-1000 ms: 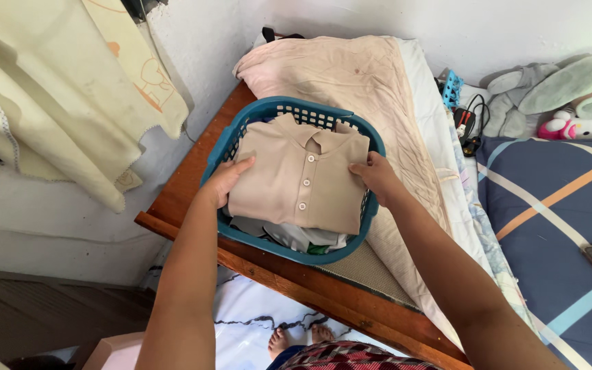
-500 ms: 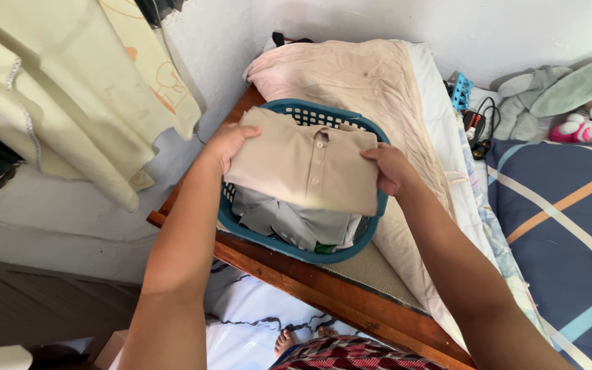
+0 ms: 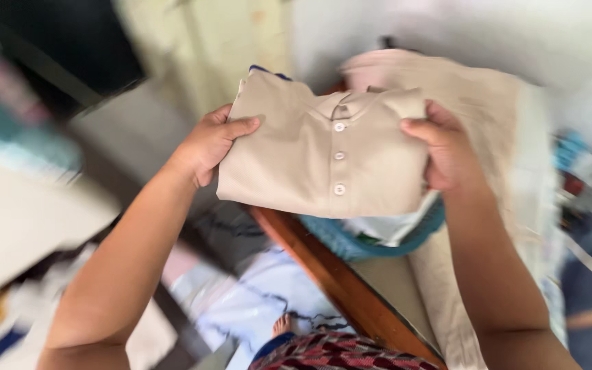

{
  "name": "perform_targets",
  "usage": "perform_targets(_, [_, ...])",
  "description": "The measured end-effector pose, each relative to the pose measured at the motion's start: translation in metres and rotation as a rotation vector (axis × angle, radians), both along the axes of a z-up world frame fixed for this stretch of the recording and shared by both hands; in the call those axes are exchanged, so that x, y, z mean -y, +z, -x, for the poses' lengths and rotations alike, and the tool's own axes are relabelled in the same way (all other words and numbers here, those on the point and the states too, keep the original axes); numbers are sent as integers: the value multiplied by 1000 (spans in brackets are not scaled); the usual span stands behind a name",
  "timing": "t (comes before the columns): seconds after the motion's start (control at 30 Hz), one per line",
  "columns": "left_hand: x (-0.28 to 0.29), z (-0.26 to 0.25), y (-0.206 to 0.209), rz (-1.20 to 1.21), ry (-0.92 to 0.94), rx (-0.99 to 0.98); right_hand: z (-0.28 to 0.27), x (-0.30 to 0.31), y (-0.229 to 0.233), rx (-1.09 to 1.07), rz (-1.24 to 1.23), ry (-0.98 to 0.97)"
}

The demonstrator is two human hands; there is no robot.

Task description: The person folds shirts and t-shirts from a laundry basket and places them into a drawer. The person repeatedly opens and closes the drawer to store each folded item.

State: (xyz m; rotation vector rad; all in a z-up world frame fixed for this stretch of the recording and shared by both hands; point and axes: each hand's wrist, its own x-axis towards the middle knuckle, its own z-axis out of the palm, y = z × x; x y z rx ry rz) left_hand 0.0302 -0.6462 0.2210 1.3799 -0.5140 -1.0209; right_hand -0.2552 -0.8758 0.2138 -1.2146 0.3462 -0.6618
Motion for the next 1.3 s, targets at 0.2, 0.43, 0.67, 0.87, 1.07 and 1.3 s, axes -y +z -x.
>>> perform_targets(0.2, [-171, 22, 19, 36, 262, -47, -73, -90, 19, -20, 37, 326])
perform_targets(0.43, [-340, 66, -14, 2, 543, -129, -136, -219, 21, -59, 61, 661])
perform_targets(0.67, [-484, 67, -49, -119, 661, -232, -184, -367, -35, -223, -5, 833])
perform_targets(0.87, [-587, 32, -94, -279, 778, -147, -241, -462, -122, -416, 101, 848])
perform_targets(1.07, [-608, 6, -186, -853, 532, 221, -271, -490, -191, -930, 301, 920])
perform_targets(1.3, [-592, -54, -262, -966, 688, 90, -312, -476, -208, -902, 117, 867])
